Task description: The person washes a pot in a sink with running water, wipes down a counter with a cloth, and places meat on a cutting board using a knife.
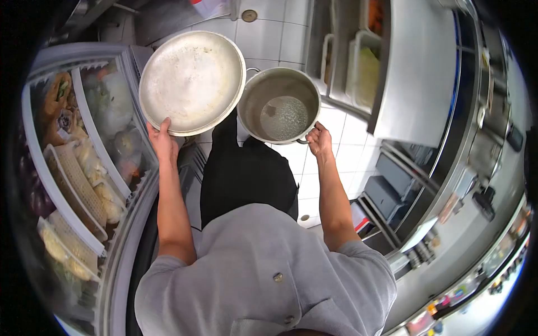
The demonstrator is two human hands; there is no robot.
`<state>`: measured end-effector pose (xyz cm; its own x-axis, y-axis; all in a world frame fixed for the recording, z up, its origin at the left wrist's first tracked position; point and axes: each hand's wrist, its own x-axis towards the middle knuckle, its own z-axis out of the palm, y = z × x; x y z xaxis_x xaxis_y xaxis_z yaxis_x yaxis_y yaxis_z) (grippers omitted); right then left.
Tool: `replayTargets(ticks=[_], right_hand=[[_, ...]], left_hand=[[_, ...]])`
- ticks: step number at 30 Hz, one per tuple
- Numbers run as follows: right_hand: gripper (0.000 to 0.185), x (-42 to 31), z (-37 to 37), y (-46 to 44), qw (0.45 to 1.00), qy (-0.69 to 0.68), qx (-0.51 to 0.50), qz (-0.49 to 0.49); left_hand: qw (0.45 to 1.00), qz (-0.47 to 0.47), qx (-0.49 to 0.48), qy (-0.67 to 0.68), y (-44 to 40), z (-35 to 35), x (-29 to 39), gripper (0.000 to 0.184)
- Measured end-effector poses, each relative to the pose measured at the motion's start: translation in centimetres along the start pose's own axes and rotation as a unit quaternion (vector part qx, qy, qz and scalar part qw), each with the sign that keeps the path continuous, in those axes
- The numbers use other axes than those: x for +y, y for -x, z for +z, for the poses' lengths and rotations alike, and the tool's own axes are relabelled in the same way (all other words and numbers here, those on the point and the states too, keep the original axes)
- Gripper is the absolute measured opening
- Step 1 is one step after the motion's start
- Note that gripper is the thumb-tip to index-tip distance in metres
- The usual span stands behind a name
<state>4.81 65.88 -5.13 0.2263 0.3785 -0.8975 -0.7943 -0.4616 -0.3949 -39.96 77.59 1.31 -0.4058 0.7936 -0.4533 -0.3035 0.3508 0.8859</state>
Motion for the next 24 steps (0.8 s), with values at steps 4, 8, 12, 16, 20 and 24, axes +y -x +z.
replayTargets(ticks=[4,8,12,16,20,24], right_hand=[[0.020,3.0,-5.8,4.7,0.996,-0.087,0.026,-0.023],[0.023,5.3,-12.7,9.5,0.980,-0.184,0.052,-0.053],[0.019,7.8,-19.9,13.8,0.949,-0.262,0.147,-0.097],[0.015,12.2,-26.4,17.3,0.883,-0.291,0.344,-0.130],[0.018,13.6,-32.3,26.6,0.814,-0.353,0.406,-0.218],[0.028,12.7,-34.6,39.4,0.704,-0.416,0.507,-0.272]], left_hand=[[0.996,0.000,-0.088,0.009,6.8,3.9,5.0,0.055],[0.975,-0.020,-0.223,0.002,11.9,11.0,8.2,0.053],[0.930,-0.014,-0.366,-0.014,16.7,21.1,8.2,0.053],[0.891,-0.036,-0.452,-0.022,20.4,30.0,4.9,0.054],[0.876,-0.041,-0.478,-0.056,23.7,38.1,2.7,0.049],[0.849,0.002,-0.524,-0.060,21.6,45.8,-2.7,0.047]])
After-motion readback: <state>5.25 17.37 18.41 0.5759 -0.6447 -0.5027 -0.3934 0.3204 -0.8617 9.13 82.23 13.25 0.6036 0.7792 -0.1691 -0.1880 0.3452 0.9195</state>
